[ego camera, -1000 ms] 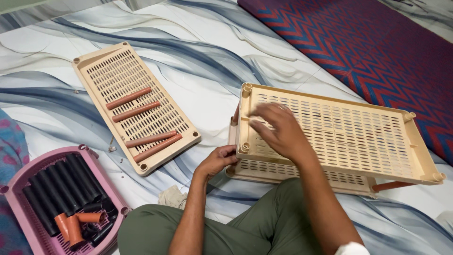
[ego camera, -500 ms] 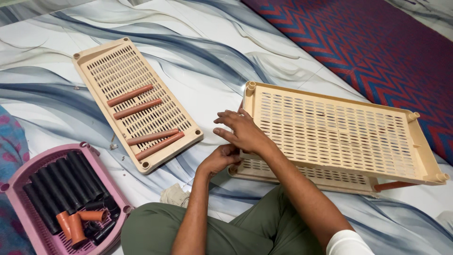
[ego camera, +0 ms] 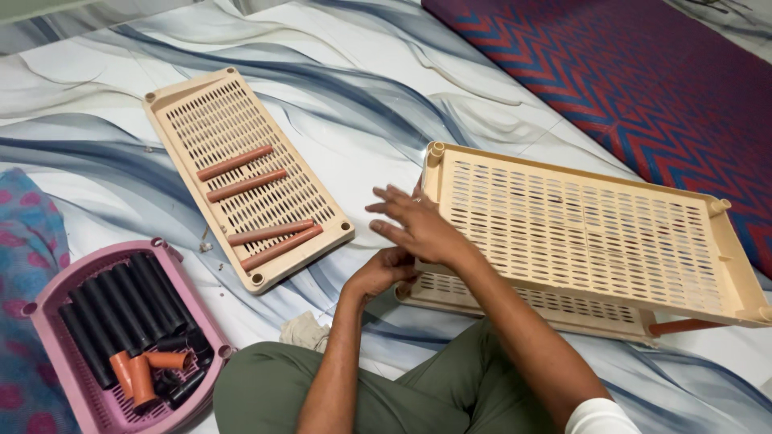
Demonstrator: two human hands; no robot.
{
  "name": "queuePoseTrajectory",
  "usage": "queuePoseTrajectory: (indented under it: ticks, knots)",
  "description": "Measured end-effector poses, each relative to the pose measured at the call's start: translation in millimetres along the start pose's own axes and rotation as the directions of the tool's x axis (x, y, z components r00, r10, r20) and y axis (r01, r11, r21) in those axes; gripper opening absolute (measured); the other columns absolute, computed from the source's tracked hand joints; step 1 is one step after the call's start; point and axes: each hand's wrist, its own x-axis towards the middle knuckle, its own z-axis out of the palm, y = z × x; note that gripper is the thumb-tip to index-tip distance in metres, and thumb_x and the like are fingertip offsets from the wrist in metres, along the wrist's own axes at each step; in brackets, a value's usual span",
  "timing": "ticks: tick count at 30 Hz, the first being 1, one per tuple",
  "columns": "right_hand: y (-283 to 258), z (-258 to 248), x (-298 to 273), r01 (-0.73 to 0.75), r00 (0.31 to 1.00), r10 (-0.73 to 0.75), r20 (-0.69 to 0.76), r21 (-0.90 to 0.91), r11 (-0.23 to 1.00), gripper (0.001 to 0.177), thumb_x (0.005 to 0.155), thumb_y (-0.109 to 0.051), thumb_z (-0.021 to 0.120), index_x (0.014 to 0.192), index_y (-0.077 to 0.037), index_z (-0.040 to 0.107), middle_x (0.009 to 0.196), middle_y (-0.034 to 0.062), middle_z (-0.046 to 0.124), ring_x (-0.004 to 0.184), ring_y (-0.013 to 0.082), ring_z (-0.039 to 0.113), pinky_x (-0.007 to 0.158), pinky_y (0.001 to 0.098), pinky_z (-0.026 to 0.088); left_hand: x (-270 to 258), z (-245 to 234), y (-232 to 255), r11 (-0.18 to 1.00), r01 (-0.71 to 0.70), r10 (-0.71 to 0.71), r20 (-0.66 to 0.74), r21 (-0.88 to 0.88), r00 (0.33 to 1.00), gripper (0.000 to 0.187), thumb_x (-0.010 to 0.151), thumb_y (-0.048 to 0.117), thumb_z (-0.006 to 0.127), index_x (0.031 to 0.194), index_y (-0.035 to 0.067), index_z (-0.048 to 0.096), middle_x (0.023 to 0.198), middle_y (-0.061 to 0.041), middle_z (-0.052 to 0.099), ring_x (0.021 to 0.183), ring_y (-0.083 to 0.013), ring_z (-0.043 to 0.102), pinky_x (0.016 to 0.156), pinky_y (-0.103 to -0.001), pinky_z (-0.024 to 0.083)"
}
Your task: The person assembles a small plastic stool by inserting cylindrical legs into the corner holes of a perforated tray. They wipe the tray with a cloth, insert the legs one by one, and then stack a second tray on top to form a two-tiered stand.
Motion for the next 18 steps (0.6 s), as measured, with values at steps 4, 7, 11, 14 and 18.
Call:
queuePoseTrajectory:
  ticks: [4, 7, 11, 14, 18]
  knots:
    - [-3.8, -25.3, -2.0, 0.084, 0.978, -0.097, -0.184, -0.079, 0.993, 0.045, 0.104, -0.042, 0.051, 0.135, -0.013, 0.066, 0.159, 0.0125, 0.046, 0.154, 0.0354, 0.029, 0.124, 0.0594, 0.014, -5.5, 0.9, 5.0, 0.999, -0.003, 0.005, 0.038, -0.050, 0.999, 0.016, 0.093, 0.008, 0.066, 0.107, 0.002, 0.069, 0.074, -0.005, 0.067, 0.058, -0.0136, 0.062, 0.055, -0.030, 0.049]
    - [-3.2, -10.1, 1.5, 0.065, 0.981, -0.092, -0.171, -0.155, 0.986, 0.043, 0.100, -0.041, 0.055, 0.128, -0.013, 0.071, 0.157, 0.0141, 0.048, 0.151, 0.0371, 0.030, 0.122, 0.0615, 0.012, -1.4, -1.2, 4.0, 1.000, -0.015, 0.016, 0.049, -0.012, 0.999, 0.012, 0.095, 0.007, 0.067, 0.101, -0.004, 0.068, 0.073, -0.008, 0.068, 0.059, -0.0164, 0.064, 0.056, -0.032, 0.052]
    - [7.3, 24.6, 1.1, -0.005, 0.999, -0.002, -0.053, -0.119, 0.993, 0.042, 0.098, -0.043, 0.058, 0.119, -0.010, 0.074, 0.142, 0.0133, 0.062, 0.144, 0.0341, 0.043, 0.120, 0.0606, 0.017, 0.7, -3.2, -6.5, 0.997, -0.026, 0.028, -0.023, 0.074, 0.999, 0.012, 0.090, 0.005, 0.068, 0.099, -0.003, 0.068, 0.075, -0.009, 0.070, 0.062, -0.0172, 0.065, 0.057, -0.034, 0.052]
    - [19.6, 27.6, -0.4, 0.012, 0.995, -0.019, -0.095, -0.077, 0.997, 0.038, 0.099, -0.039, 0.059, 0.114, -0.008, 0.077, 0.134, 0.0169, 0.066, 0.137, 0.0361, 0.050, 0.115, 0.0591, 0.024, 4.4, -3.7, -13.8, 0.999, -0.046, 0.046, -0.033, 0.015, 0.998, 0.012, 0.092, 0.006, 0.071, 0.100, -0.003, 0.069, 0.079, -0.008, 0.071, 0.067, -0.0152, 0.064, 0.062, -0.032, 0.052]
    - [16.5, 24.6, -7.6, -0.022, 0.967, 0.040, -0.252, 0.075, 0.997, 0.031, 0.099, -0.033, 0.064, 0.112, -0.007, 0.076, 0.119, 0.0138, 0.075, 0.117, 0.0315, 0.068, 0.104, 0.0453, 0.048, 11.2, -4.3, -20.4, 0.992, -0.123, 0.124, 0.030, -0.024, 0.992, 0.015, 0.095, 0.006, 0.069, 0.106, -0.003, 0.066, 0.083, -0.005, 0.068, 0.070, -0.0128, 0.063, 0.065, -0.031, 0.053]
